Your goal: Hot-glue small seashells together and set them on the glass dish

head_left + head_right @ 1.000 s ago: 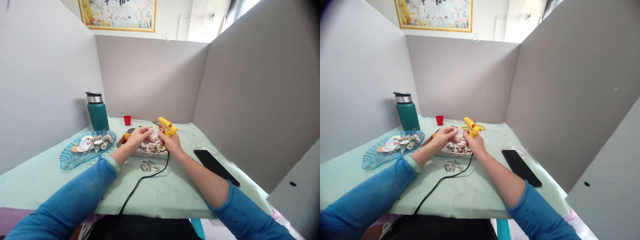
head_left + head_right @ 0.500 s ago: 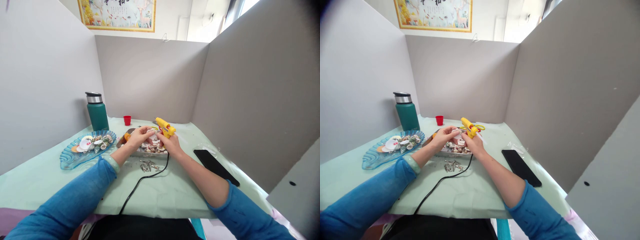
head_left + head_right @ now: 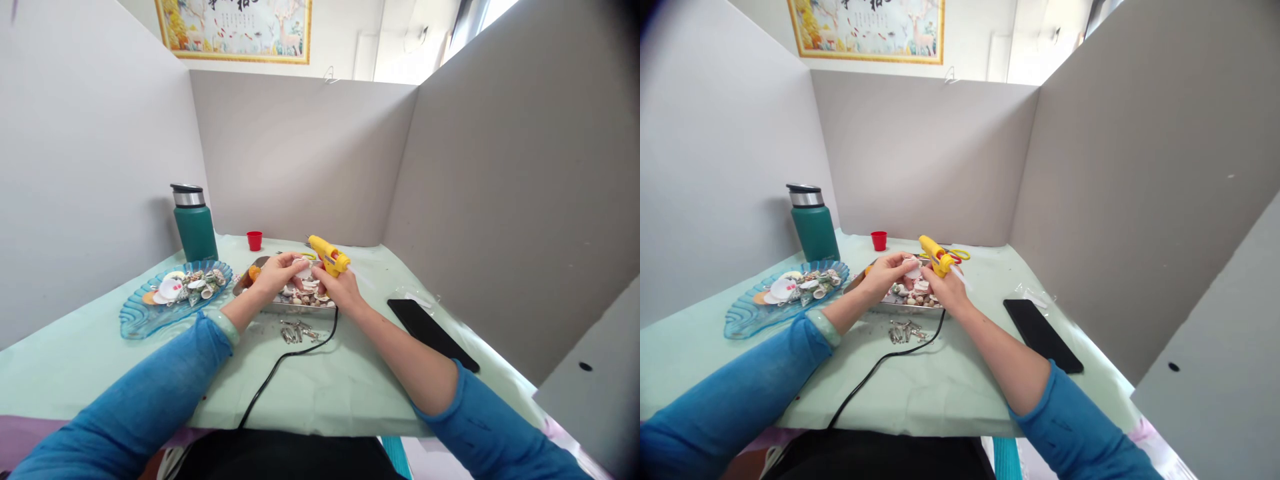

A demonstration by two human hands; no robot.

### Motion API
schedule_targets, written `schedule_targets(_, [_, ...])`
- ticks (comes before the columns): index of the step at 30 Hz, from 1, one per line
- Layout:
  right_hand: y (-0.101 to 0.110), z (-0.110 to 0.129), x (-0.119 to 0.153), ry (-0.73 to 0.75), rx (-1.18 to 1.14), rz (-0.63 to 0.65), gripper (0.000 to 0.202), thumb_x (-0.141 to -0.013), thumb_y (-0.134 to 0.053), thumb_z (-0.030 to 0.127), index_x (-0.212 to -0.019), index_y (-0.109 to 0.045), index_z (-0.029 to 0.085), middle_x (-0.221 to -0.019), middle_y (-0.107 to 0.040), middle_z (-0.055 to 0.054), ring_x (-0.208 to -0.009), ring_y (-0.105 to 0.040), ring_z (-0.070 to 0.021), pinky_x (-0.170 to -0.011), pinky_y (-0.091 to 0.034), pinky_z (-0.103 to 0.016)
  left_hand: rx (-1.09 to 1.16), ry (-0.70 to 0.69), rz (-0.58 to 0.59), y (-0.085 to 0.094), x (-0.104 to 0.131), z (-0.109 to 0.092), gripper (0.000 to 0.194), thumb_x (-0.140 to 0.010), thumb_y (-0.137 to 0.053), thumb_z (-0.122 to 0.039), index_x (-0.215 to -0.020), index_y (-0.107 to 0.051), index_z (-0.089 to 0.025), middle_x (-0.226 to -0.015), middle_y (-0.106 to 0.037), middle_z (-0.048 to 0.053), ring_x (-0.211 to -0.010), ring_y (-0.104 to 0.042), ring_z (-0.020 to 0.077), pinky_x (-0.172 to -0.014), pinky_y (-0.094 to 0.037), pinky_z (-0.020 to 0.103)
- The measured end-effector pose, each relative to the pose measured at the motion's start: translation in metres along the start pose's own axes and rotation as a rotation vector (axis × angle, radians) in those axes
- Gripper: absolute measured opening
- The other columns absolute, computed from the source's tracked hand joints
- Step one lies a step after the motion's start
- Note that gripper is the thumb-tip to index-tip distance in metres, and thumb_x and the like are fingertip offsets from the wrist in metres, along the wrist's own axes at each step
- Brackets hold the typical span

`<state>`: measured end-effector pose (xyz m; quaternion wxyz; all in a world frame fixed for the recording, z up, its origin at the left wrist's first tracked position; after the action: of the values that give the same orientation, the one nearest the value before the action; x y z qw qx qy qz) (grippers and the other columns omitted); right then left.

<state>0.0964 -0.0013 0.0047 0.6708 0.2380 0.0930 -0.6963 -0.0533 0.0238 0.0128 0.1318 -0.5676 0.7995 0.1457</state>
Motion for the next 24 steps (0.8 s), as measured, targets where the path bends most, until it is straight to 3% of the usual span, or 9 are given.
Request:
schedule_targets(9, [0.002, -0.009, -0.004, 0.02, 0.004, -0.018, 0.022, -0.077, -0.059, 0.042, -0.072, -0.057, 0.021, -0.046, -0.052, 0.005, -0.045, -0.05, -0.0122, -0.052, -0.044, -0.025, 0.068, 0.031, 0.002, 0.002, -0.003, 0.007, 0.039, -0.071, -0.07, -0.047, -0.085, -0.06, -0.013, -0.072, -0.062, 0.002, -0.048, -0.058, 0.0094, -0.049, -0.045, 0.022])
schedule_targets(24, [0.004, -0.012, -0.004, -0.02, -0.023, -0.067, 0.027, -0.075, -0.059, 0.048, -0.077, -0.062, 0.02, -0.051, -0.057, 0.003, -0.047, -0.054, -0.0132, -0.051, -0.043, -0.025, 0.055, 0.02, -0.052, 0.006, -0.005, 0.011, 0.035, -0.067, -0.073, -0.045, -0.079, -0.063, -0.014, -0.062, -0.057, -0.001, -0.046, -0.053, 0.009, -0.046, -0.042, 0.022])
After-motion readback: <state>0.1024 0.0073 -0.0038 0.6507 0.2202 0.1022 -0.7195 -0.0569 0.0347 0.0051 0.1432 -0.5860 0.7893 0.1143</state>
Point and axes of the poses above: each hand's wrist, its own x-axis away from the middle knuckle, its own y-axis out of the back of the hand, z = x × y, the point moved 4 cm from there along -x, towards the middle knuckle
